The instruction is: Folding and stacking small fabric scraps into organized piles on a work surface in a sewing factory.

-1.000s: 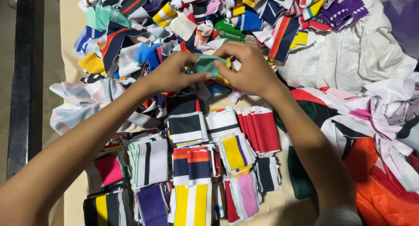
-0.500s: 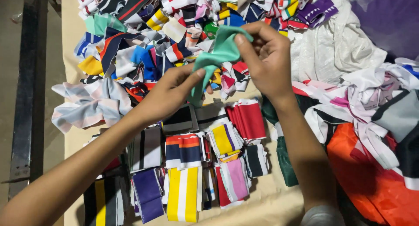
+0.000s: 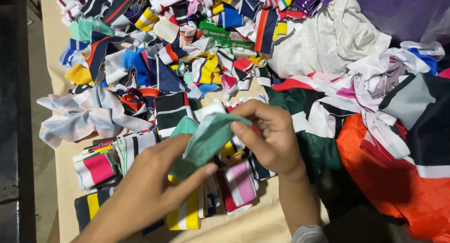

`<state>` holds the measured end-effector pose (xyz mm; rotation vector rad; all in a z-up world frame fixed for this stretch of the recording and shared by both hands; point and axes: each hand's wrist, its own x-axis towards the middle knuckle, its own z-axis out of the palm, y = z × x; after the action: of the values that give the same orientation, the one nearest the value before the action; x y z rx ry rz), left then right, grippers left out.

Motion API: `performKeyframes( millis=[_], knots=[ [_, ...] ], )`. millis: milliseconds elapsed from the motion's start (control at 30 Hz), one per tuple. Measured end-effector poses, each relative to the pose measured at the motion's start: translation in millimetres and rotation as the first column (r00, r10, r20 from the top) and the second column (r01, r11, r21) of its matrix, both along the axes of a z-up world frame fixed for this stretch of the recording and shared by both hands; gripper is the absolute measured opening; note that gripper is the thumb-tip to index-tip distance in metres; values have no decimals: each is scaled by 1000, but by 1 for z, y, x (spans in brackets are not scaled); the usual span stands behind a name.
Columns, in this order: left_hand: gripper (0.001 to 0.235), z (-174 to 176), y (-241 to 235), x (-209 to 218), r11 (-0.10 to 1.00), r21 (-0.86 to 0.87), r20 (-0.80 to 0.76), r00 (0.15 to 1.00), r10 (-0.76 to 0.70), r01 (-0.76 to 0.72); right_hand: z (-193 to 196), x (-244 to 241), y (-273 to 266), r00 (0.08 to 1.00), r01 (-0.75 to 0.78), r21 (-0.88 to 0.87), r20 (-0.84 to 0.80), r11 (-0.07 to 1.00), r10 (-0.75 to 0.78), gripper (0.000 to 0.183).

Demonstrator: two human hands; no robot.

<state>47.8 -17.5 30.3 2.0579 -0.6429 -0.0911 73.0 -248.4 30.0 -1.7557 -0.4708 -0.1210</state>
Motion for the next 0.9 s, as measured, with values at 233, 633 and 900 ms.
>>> performKeyframes(
  millis=[233,633,900],
  knots=[
    [23,-9,-3,-22,957,-288,-83,997,-2,-22,24,-16,20,964,-144,-235,187,961,190,18],
    [38,-38,-3,-24,854,-449,-509,861,-1,-264,11,-6,32,959,-20,-232,271,973,84,9],
    [37,-46,7,-23,824,-471,-513,858,34,-314,13,-8,35,839,-154,-373,440,915,321,10]
  ],
)
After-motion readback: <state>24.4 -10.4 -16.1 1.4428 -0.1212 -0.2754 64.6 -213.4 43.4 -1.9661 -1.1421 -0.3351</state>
